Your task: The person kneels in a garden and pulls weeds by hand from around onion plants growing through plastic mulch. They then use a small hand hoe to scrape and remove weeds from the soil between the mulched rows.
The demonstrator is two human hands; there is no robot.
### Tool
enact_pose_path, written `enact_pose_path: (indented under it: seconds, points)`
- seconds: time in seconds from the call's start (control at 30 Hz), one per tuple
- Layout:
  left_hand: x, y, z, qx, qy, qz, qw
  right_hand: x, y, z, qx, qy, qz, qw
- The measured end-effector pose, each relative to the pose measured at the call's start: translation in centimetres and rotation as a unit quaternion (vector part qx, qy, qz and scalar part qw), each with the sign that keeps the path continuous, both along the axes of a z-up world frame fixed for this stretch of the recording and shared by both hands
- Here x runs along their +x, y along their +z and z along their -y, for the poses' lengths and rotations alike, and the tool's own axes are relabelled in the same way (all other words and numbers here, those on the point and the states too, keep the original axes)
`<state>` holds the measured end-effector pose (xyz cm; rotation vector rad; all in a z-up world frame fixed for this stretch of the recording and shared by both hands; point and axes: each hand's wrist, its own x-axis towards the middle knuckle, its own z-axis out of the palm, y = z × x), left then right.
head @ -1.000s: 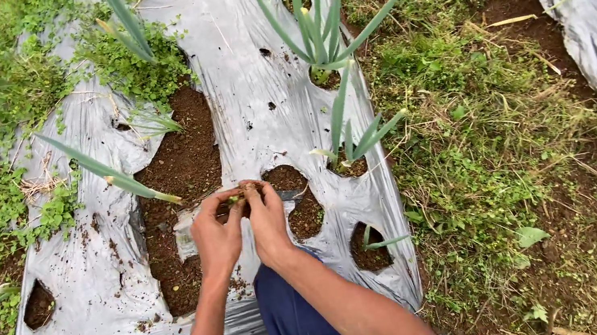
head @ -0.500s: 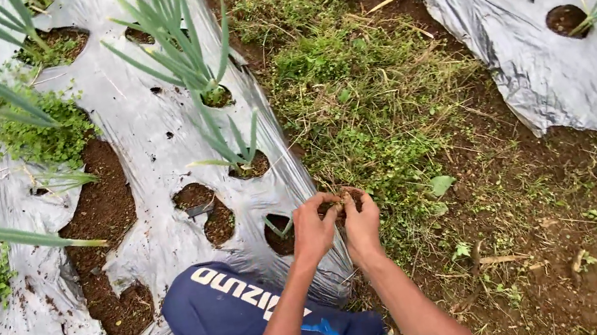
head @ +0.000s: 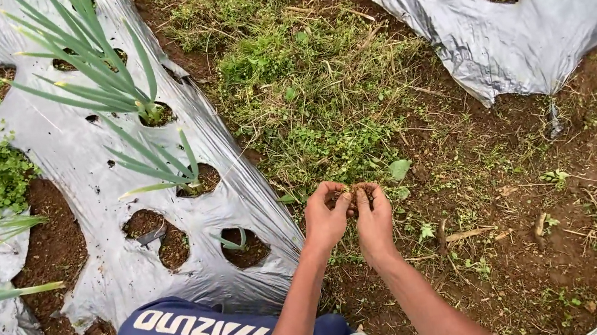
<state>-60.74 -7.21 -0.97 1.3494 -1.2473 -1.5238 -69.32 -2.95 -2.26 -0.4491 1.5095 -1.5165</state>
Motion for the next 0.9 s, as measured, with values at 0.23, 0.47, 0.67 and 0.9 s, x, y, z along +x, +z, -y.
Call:
enact_pose_path:
  seconds: [0.23, 0.47, 0.67, 0.9]
  points:
    - [-0.4, 1.3, -0.7, 0.027, 0.04, -0.012, 0.999, -1.3, 0.7, 0.9, 0.023, -0.011, 0.092, 0.995]
    - [0.6, -2.5, 0.4, 0.043, 0.087, 0.073, 0.993, -1.0, 0.3, -0.4, -0.028, 0.155, -0.128, 0.979]
    - [1.4, -3.0, 0.4, 0.072, 0.096, 0.047, 0.992, -0.1, 0.0, -0.7, -0.005, 0.174, -0.16, 0.972]
    - [1.5, -4.3, 0.5, 0.106, 0.055, 0.056, 0.991, -0.6, -2.3, 0.1, 0.024, 0.126, -0.176, 0.976]
